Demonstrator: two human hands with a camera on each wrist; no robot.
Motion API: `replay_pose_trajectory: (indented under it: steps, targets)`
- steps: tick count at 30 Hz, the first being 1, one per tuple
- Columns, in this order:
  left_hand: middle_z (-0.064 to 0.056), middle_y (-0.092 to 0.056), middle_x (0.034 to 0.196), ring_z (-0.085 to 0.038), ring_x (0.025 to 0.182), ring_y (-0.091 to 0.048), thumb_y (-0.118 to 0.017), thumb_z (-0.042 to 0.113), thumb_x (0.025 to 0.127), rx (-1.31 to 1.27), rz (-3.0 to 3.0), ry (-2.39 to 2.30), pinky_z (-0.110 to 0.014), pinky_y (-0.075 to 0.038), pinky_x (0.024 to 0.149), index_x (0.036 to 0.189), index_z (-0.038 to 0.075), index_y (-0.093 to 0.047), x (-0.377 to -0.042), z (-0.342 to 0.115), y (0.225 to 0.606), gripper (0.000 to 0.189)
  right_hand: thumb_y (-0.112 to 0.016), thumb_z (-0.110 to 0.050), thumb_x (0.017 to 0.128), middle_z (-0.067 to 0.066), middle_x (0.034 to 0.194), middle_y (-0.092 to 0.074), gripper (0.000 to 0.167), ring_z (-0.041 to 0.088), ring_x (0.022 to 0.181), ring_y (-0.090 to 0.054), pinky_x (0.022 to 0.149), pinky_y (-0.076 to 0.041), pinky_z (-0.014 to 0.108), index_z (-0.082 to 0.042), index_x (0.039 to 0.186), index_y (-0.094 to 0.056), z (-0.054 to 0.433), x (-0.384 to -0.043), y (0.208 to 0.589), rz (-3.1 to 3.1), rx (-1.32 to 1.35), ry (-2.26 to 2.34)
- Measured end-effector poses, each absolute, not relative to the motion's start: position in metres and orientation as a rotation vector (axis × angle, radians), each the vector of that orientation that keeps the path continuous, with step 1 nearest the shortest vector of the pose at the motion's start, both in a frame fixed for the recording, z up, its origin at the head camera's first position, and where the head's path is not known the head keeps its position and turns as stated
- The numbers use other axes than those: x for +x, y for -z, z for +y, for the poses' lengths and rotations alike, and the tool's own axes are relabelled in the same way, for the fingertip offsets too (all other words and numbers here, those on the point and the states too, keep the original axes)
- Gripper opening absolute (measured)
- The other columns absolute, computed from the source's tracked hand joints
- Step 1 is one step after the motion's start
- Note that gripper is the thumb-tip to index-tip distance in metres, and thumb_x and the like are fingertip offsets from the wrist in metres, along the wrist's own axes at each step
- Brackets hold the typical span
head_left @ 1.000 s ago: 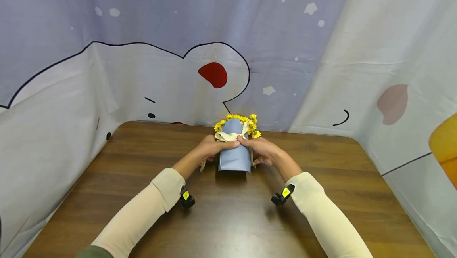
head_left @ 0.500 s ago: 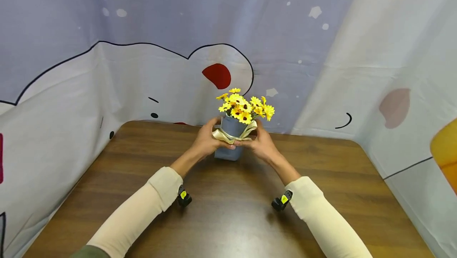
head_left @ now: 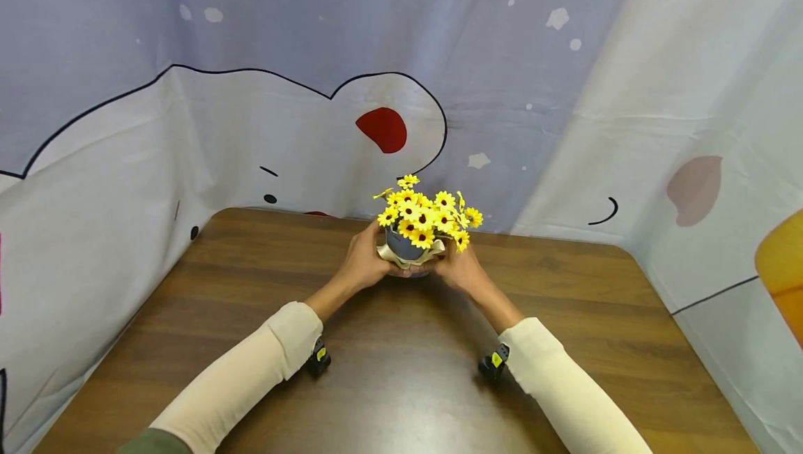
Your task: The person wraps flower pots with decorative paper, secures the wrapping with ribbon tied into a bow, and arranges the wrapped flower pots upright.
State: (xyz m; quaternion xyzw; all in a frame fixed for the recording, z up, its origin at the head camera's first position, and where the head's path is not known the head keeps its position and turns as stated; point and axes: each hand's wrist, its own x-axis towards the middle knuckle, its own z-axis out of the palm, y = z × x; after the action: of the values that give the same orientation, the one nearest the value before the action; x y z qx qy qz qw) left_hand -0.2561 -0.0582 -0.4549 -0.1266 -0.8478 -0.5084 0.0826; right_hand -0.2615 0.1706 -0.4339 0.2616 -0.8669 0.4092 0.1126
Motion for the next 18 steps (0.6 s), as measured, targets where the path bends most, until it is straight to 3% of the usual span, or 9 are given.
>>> replay_pose_trajectory:
  steps: [4,8,12,18]
  targets:
    - [-0.016,-0.069,0.156,-0.036,0.141,-0.066,-0.109,0.017,0.066,-0.362,-2.633,1.511,-0.056,-0.052,0.123,0.163,0.01,-0.054,-0.2543,-0.0586,0.4566,0.112,-0.104,-0.01,0.08,0.026,0.155,-0.065,0.094,0.045,0.146,-0.063,0.123,-0.052,0.06,0.002,0.158,-0.053,0.1719,-0.2621,0.4342,-2.658,0.733,-1.293]
    - [-0.014,-0.067,0.159,-0.035,0.145,-0.064,-0.106,0.019,0.068,-0.356,-2.685,1.528,-0.057,-0.05,0.125,0.168,0.013,-0.049,-0.2525,-0.0573,0.4595,0.115,-0.104,-0.02,0.081,0.029,0.152,-0.067,0.095,0.048,0.141,-0.066,0.119,-0.055,0.061,0.004,0.157,-0.053,0.1744,-0.259,0.4305,-2.778,0.632,-1.205]
    - [-0.012,-0.07,0.155,-0.034,0.141,-0.067,-0.105,0.019,0.068,-0.364,-2.686,1.544,-0.056,-0.052,0.123,0.166,0.016,-0.05,-0.251,-0.0578,0.4605,0.112,-0.105,-0.019,0.08,0.03,0.158,-0.063,0.102,0.048,0.148,-0.06,0.127,-0.048,0.062,0.005,0.161,-0.048,0.1748,-0.2574,0.431,-2.784,0.605,-1.214]
    - [-0.014,-0.067,0.158,-0.035,0.144,-0.065,-0.104,0.019,0.07,-0.386,-2.665,1.549,-0.058,-0.049,0.125,0.167,0.014,-0.049,-0.2487,-0.0613,0.4604,0.112,-0.104,-0.02,0.082,0.032,0.156,-0.064,0.098,0.049,0.143,-0.064,0.122,-0.052,0.061,0.005,0.159,-0.048,0.1742,-0.2555,0.4356,-2.8,0.578,-1.253]
